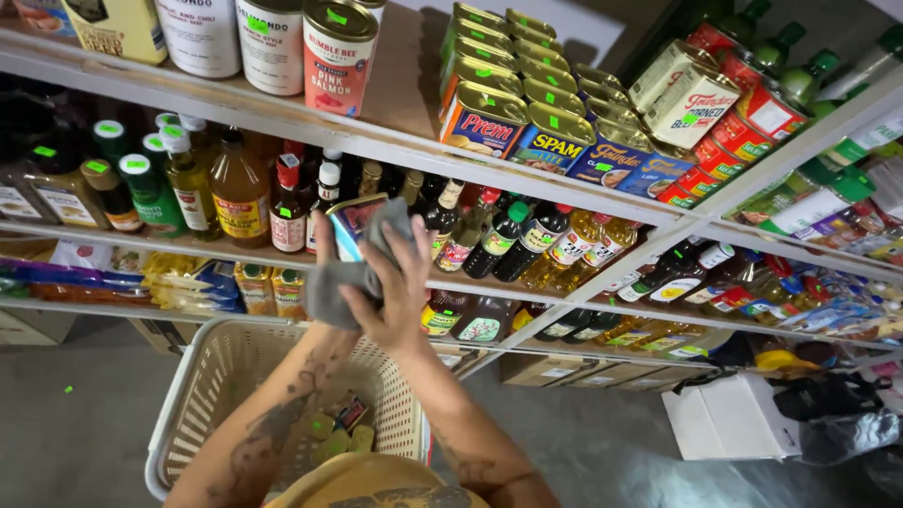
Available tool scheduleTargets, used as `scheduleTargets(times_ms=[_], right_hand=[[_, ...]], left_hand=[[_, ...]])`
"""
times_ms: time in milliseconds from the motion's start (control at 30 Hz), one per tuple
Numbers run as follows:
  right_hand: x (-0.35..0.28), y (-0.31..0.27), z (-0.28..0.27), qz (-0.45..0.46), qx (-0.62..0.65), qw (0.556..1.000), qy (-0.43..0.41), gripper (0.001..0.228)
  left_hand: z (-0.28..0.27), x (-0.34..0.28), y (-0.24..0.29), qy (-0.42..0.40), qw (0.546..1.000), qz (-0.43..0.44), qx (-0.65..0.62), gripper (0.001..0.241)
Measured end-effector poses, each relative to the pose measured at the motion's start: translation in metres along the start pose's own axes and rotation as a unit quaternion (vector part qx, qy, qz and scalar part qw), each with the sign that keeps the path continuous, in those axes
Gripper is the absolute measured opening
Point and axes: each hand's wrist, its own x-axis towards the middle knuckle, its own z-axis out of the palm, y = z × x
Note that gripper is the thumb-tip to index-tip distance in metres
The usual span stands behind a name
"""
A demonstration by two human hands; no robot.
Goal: Wiping canned goods with a cloth and placing them into a shopping basket.
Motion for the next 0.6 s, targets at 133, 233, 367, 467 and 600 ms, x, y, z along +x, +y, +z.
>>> scheduleTargets(times_ms=[133,233,367,467,600], right_hand=[[0.006,0.036,-0.005,0.015,0.027,0.996,0.082,0.052],[0.021,0.017,-0.017,0.272,0.186,0.941,0.076,0.026],[0.028,0.042,-0.061,0.313,0.121,0.942,-0.006,0.019],[0.020,0.061,-0.080,0.341,0.188,0.907,-0.162,0.051],[0.042,0.028,-0.076,0.354,0.281,0.876,-0.169,0.069]], left_hand=[[-0.041,0.014,-0.002,0.046,0.995,-0.026,-0.085,0.068],[0.026,-0.007,0.008,0.141,0.989,0.045,0.002,0.067],[-0.040,0.019,0.016,0.146,0.984,0.067,0.082,0.073],[-0.063,0.032,0.023,0.161,0.962,0.030,0.216,0.082],[0.001,0.016,0.039,0.094,0.871,0.034,0.481,0.066]])
